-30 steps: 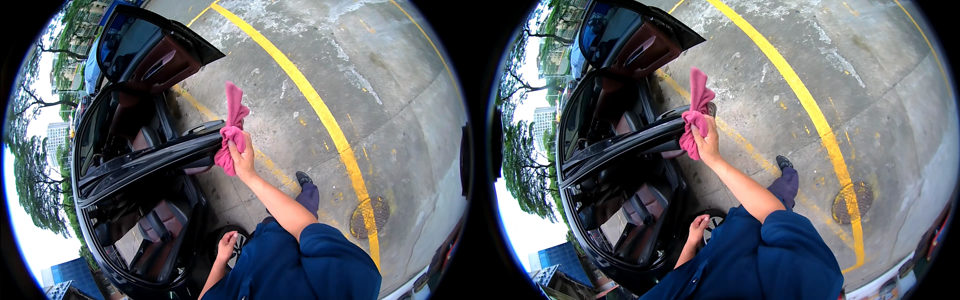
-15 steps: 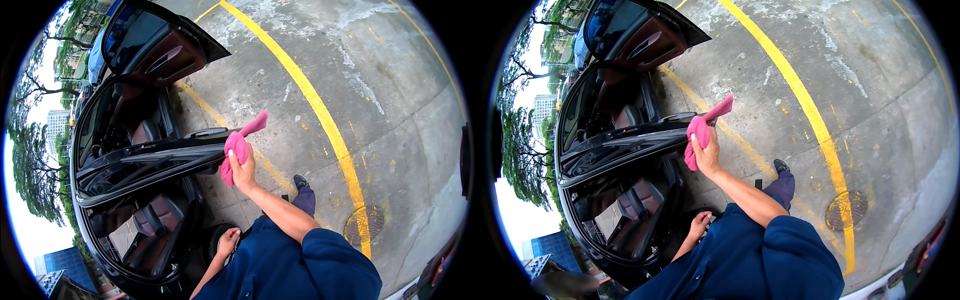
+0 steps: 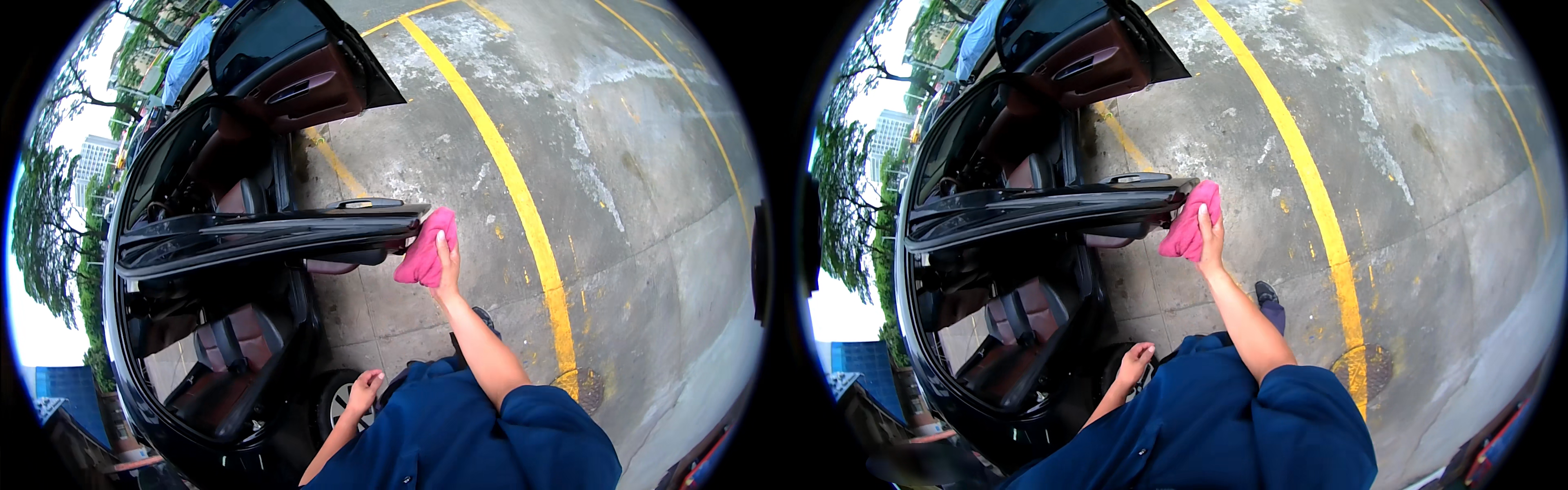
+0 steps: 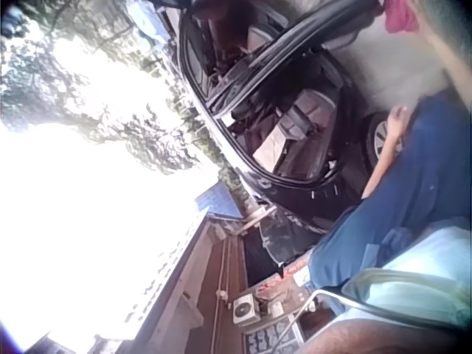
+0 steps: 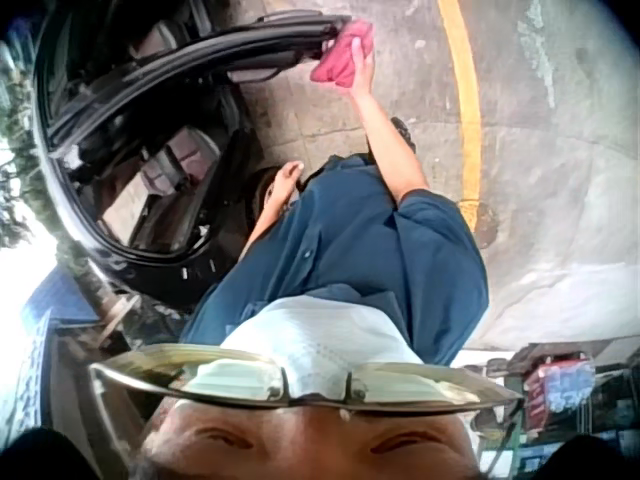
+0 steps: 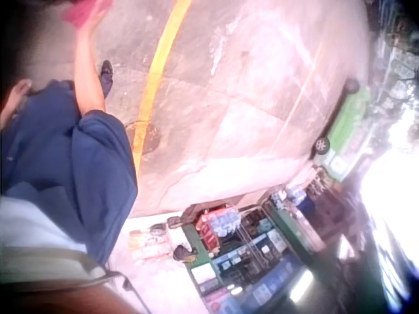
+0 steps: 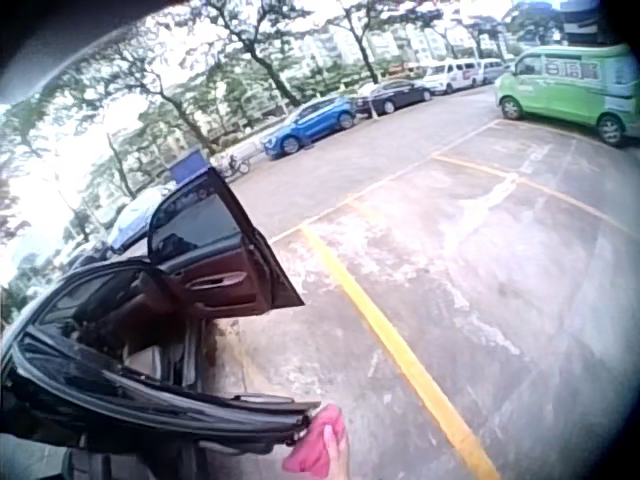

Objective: The person washes and wrings out a cloth under running water over a bucket. The person then wipes down the trunk edge, door frames, door panels, and interior surfaces of a car with the cloth.

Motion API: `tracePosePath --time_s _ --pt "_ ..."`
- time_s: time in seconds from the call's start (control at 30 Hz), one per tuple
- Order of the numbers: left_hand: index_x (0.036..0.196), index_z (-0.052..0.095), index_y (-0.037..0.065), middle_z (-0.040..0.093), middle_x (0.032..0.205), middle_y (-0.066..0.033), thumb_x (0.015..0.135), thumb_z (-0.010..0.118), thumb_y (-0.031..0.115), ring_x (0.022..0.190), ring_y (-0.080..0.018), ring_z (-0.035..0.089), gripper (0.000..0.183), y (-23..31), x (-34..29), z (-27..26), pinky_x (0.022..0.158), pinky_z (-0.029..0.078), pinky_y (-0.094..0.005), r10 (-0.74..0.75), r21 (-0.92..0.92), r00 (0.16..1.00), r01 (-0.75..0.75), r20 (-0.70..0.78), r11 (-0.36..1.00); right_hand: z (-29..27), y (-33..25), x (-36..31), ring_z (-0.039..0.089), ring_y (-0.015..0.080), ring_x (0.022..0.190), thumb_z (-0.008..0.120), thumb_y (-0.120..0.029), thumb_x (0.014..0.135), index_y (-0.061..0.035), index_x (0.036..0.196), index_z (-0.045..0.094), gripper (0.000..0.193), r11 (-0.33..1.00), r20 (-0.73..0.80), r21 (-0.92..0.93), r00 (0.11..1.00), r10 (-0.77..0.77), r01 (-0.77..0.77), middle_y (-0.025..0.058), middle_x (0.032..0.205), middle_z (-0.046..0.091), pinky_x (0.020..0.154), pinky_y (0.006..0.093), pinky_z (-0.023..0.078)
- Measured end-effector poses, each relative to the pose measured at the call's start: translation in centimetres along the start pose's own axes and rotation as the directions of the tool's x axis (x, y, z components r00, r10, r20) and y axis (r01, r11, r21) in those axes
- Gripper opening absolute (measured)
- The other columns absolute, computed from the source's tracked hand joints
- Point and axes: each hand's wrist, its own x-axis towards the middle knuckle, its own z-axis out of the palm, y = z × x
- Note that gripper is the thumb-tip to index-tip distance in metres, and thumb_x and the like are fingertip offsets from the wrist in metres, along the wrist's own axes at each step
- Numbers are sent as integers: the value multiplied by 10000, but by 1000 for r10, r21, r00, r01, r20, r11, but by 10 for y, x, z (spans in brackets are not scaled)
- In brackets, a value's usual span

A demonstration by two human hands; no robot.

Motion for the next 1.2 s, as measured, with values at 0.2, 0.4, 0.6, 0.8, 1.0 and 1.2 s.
tracePosePath --time_s 0.2,0.4,0.6,0.8,1.0,1.2 --pt "1073 615 6 655 916 -110 879 605 367 865 -179 602 409 -39 -2 -1 794 469 -299 22 -27 1000 -22 -12 999 64 -19 -40 499 89 908 560 -158 927 -43 1122 498 234 582 278 -517 766 -579 627 14 1009 541 832 249 408" --pt "1087 616 13 665 982 -135 875 601 382 916 -206 633 426 -113 -6 -30 822 480 -313 40 -178 999 -43 -20 983 168 0 -97 468 286 978 655 -116 831 -29 1029 562 236 -81 738 -438 306 -601 896 117 1034 485 879 379 363" --pt "1056 632 27 673 933 -123 865 618 357 886 -205 639 381 -197 -18 -74 798 489 -313 49 -343 981 -112 -187 933 294 33 -134 469 335 931 675 -193 816 -13 961 543 266 -385 789 -415 115 -604 825 165 978 489 825 435 371" --pt "993 658 52 677 906 -140 832 628 407 874 -236 648 391 -293 -17 -102 782 490 -334 -144 -379 967 55 -210 924 362 79 -173 473 336 937 713 -228 776 -26 1029 586 348 -588 897 -177 -116 -426 790 161 1049 500 830 421 385" --pt "1020 644 53 676 902 -147 831 627 411 870 -266 652 405 -289 14 -151 770 494 -349 -90 -317 957 -2 -274 948 436 159 -190 483 292 962 723 -156 649 -109 1098 606 466 -613 958 58 -216 -187 788 103 1104 505 825 398 388" --pt "1027 641 51 679 921 -146 847 621 386 869 -254 657 381 -238 54 -210 784 498 -339 -43 -423 941 -110 -335 899 508 240 -187 484 273 989 720 -142 642 -112 1070 617 441 -538 972 224 -223 67 812 93 1131 493 838 379 406"
